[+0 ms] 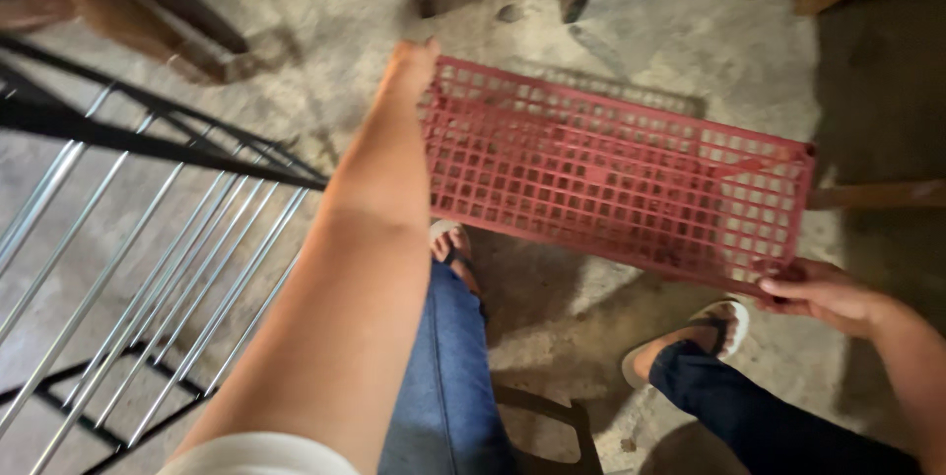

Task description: The person assembles a small red plastic shelving unit by inserting cylindrical rods into the corners of the grid panels. They connect the base and top panels to the vertical supports, forming a two-tiered rack.

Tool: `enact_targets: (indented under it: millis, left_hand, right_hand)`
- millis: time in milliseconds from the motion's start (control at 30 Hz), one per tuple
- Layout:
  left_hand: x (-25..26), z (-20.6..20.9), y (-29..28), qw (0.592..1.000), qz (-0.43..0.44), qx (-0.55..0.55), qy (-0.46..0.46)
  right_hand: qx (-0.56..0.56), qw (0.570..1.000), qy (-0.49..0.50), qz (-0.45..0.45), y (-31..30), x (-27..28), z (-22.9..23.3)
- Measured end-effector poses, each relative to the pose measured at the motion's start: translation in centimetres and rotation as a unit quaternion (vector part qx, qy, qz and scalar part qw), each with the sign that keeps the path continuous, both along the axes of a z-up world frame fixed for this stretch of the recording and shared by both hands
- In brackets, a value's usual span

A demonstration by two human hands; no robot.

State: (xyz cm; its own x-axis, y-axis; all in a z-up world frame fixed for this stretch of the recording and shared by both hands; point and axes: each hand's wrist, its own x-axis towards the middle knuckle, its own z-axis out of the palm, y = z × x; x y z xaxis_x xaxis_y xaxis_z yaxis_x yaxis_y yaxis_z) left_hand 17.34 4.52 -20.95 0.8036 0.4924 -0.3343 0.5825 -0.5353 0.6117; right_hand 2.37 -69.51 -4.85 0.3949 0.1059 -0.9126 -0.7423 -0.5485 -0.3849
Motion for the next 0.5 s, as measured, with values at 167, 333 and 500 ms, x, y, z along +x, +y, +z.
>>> enact_targets:
  millis: [167, 333, 500]
  left_hand:
    - [0.1, -2.0, 1.6, 0.996, -0.017, -0.083, 0.037]
    - [-0.7, -0.5, 1.7, 0.999, -0.017, -0.034, -0.007]
    - [-2.7, 5.4, -0.4, 0.997, 0.014, -0.051, -0.052]
  right_hand:
    - [-0.119, 0.978, -0.095, 0.141, -1.8, 2.7, 0.4]
    - [-0.03, 0.938, -0.28, -0.201, 0.9, 9.0, 0.5]
    - [0.068, 0.895, -0.268, -0.351, 4.9, 12.9, -1.8]
